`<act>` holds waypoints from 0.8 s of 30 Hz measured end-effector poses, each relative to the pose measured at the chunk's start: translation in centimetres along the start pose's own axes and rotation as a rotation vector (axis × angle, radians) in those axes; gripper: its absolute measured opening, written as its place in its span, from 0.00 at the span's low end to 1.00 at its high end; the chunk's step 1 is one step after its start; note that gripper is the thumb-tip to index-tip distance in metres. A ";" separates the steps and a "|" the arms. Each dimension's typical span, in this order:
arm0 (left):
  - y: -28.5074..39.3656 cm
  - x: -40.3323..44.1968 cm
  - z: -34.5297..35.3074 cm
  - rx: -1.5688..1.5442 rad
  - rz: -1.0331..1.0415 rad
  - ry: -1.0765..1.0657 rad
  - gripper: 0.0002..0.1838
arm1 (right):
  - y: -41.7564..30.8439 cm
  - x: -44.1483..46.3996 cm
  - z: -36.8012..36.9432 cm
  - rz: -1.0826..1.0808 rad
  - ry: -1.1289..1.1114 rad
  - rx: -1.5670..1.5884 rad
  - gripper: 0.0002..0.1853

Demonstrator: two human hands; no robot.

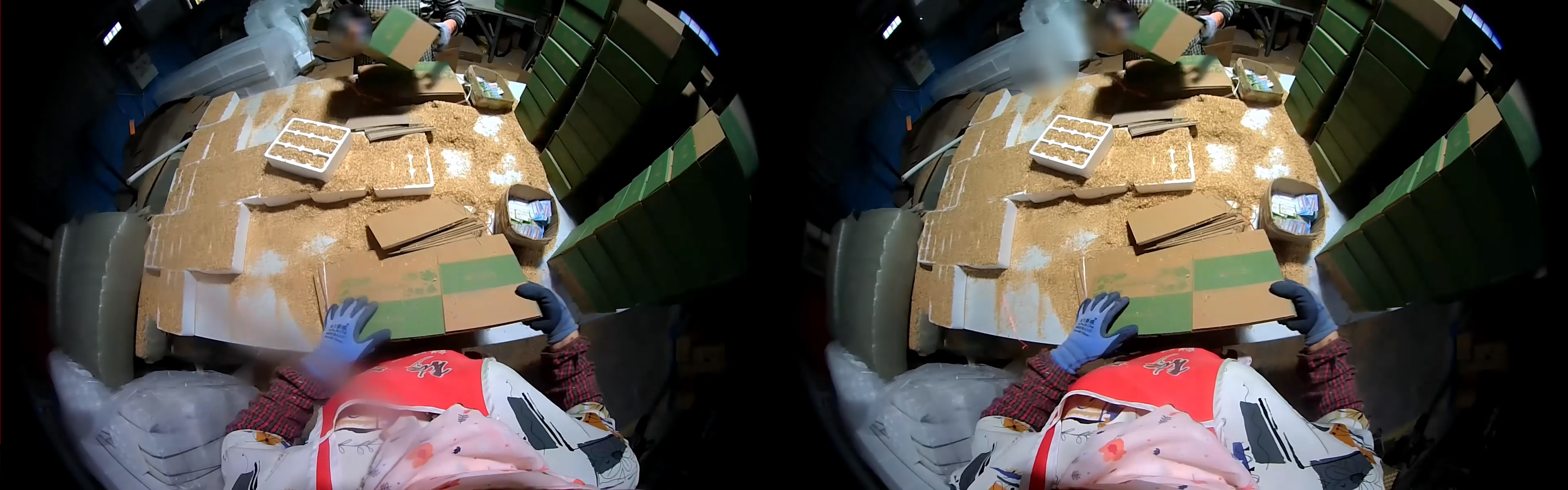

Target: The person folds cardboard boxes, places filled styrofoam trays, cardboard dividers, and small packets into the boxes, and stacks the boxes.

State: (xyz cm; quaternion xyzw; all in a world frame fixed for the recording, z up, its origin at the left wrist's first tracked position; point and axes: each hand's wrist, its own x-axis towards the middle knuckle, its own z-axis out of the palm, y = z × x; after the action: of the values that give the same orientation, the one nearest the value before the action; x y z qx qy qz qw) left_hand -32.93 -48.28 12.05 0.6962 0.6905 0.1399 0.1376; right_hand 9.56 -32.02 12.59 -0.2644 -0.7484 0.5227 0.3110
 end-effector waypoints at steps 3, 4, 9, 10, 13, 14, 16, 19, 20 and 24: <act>-0.3 1.5 -4.7 -0.302 0.248 -0.215 0.35 | -9.3 2.5 -1.8 0.374 0.088 0.195 0.26; 0.0 1.6 -5.5 -0.296 0.245 -0.204 0.35 | -12.7 4.2 -1.1 0.758 0.189 0.678 0.27; 1.2 4.3 -7.8 0.005 0.143 0.253 0.48 | -7.3 3.6 -3.0 0.578 0.112 0.501 0.23; 1.4 5.0 -8.6 0.099 0.117 0.433 0.51 | -3.3 3.7 -3.8 0.514 0.062 0.455 0.21; 2.2 6.0 -12.3 0.232 0.121 0.440 0.52 | 0.1 6.4 -1.8 0.403 0.114 -0.022 0.19; 2.4 6.0 -12.9 0.233 0.120 0.446 0.52 | 2.6 7.3 -1.3 0.512 0.156 0.051 0.18; 2.5 5.9 -13.9 0.328 0.177 0.309 0.51 | 8.0 8.1 -0.4 0.414 0.093 0.240 0.16; 0.5 5.9 -11.4 0.259 0.230 -0.038 0.26 | 15.7 8.4 1.3 0.416 0.197 0.136 0.16; 0.2 5.8 -10.3 0.126 0.323 -0.114 0.23 | 18.0 8.5 2.5 0.375 0.361 0.270 0.17; 5.0 4.4 -11.0 0.079 0.401 -0.405 0.24 | 3.5 10.2 7.2 0.412 0.858 0.685 0.31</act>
State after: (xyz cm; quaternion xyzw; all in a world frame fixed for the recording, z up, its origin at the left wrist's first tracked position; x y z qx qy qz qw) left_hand -32.49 -43.92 24.12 0.8376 0.5023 -0.0046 0.2148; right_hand -2.36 -28.04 9.34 -0.4767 -0.2772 0.6308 0.5460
